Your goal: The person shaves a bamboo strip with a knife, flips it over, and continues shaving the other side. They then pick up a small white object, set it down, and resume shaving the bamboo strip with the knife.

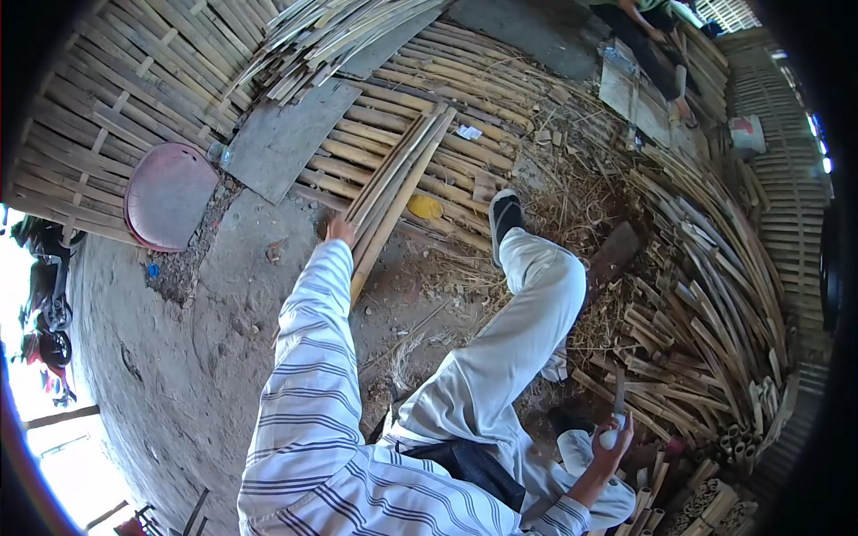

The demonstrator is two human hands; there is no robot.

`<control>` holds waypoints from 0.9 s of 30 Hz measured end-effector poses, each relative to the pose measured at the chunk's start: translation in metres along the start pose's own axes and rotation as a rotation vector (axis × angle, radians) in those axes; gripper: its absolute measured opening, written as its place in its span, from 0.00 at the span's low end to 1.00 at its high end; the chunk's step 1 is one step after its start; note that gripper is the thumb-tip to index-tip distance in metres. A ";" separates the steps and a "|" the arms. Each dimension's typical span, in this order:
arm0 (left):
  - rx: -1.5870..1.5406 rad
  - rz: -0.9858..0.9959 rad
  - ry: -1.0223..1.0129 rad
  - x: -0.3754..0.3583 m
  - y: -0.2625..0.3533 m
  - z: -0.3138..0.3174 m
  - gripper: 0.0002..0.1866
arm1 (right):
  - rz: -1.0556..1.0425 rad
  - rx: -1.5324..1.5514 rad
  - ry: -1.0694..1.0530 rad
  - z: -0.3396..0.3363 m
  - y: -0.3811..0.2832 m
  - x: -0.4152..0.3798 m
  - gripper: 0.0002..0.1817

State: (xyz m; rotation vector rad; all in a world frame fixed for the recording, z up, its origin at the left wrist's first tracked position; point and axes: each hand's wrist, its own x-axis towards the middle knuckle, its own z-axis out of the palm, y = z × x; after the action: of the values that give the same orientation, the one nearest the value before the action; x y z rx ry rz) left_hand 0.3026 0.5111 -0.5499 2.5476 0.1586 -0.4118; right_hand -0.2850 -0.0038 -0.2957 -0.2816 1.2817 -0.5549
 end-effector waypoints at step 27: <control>0.088 0.511 0.657 -0.145 0.254 -0.115 0.29 | -0.622 0.062 -0.047 -0.045 -0.143 -0.044 0.11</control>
State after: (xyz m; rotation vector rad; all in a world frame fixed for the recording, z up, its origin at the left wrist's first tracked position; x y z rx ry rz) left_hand 0.2452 0.3545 -0.2836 2.5891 -0.2751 0.6272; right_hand -0.3695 -0.0947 -0.2009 -0.6463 1.1193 -1.1053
